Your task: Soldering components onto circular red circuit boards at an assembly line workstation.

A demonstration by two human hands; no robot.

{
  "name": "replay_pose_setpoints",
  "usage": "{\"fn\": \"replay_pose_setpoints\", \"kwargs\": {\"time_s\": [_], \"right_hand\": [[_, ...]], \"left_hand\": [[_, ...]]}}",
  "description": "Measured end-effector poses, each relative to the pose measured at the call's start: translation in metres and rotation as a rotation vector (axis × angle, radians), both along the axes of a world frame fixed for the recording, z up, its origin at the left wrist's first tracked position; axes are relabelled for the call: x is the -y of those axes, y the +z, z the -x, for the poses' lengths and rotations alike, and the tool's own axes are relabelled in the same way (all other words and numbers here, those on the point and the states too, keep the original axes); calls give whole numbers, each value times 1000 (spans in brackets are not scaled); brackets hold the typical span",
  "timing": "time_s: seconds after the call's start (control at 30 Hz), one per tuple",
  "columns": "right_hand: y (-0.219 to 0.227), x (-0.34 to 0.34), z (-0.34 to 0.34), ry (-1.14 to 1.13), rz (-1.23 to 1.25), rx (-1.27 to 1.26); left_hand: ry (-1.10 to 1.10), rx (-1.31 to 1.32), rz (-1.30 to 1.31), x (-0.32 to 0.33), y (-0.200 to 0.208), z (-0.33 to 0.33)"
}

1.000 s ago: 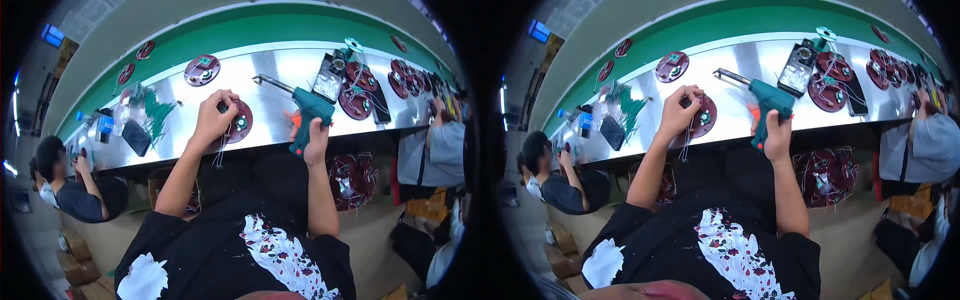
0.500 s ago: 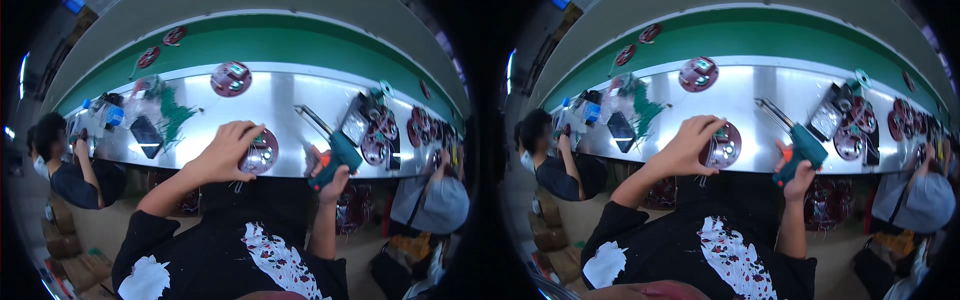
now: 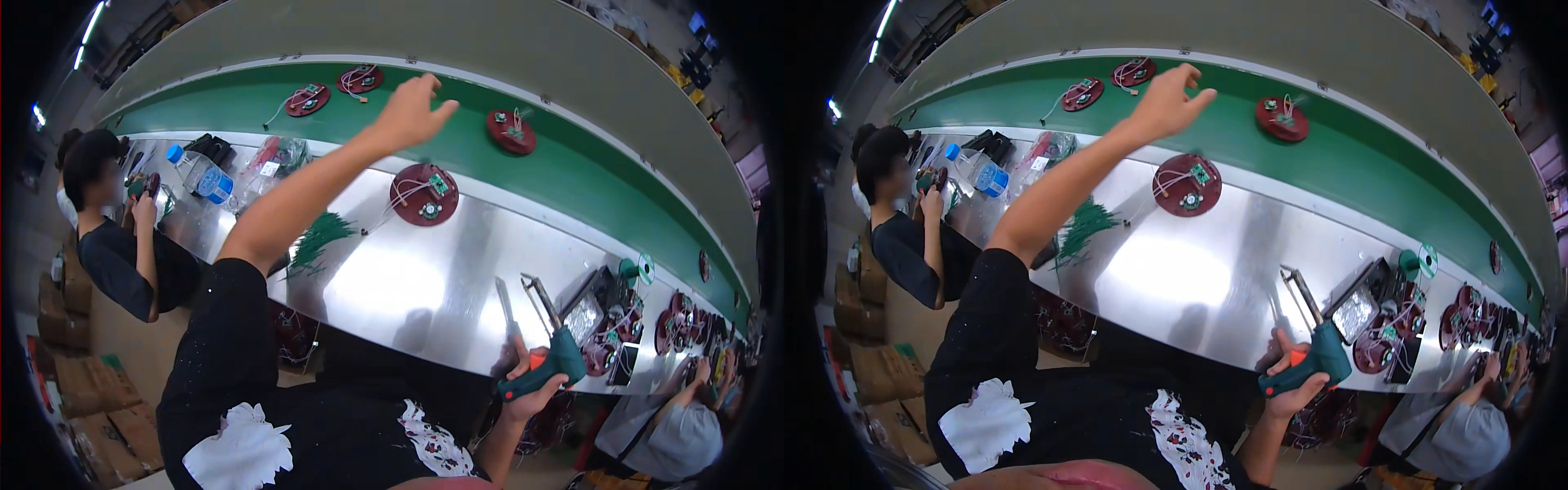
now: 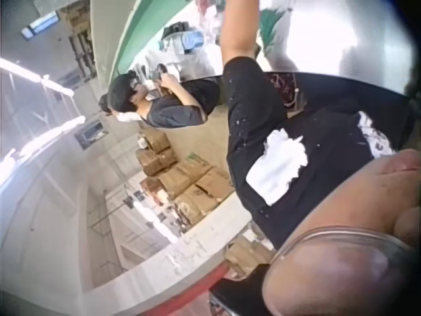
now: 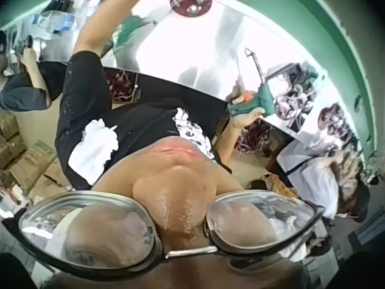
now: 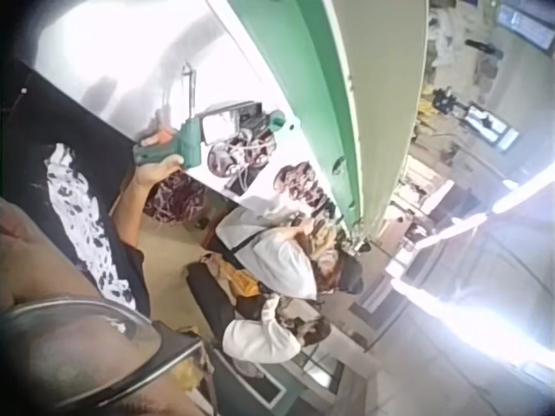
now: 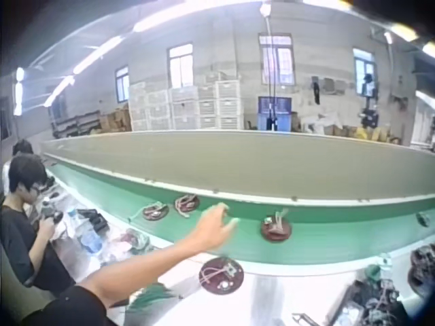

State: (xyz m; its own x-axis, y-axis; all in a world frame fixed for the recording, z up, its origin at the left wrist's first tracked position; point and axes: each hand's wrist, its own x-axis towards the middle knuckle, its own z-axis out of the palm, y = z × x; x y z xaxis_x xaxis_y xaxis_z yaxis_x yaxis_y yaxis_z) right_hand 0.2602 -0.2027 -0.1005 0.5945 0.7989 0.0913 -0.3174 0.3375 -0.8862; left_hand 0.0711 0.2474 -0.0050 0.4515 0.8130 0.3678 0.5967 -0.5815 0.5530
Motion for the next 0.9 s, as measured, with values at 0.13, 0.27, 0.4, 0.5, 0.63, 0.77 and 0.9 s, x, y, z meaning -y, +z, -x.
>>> {"fn": "replay_pose_setpoints", "kwargs": {"time_s": [0.13,0.27,0.4,0.5,0.63,0.77,0.9], "right_hand": [[8,2,3,-12,33,29],[4,1,-2,37,31,36],[4,1,-2,0,83,12],[9,-1,1,-44,132,13],[16,-4,2,-48,144,54],[12,-8,-2,9,102,62],[11,-8,1,-24,113,48]], "left_hand": [[338,-471,-191,-89,-7,54],[595,-647,-240,-159,-45,114],[448,-643,166,-179,-52,125],[331,-688,7,-175,-36,115],[334,-569,44,-164,2,149],[490,-657,195,-174,-13,214],[369,-549,317,-183,-44,212]]}}
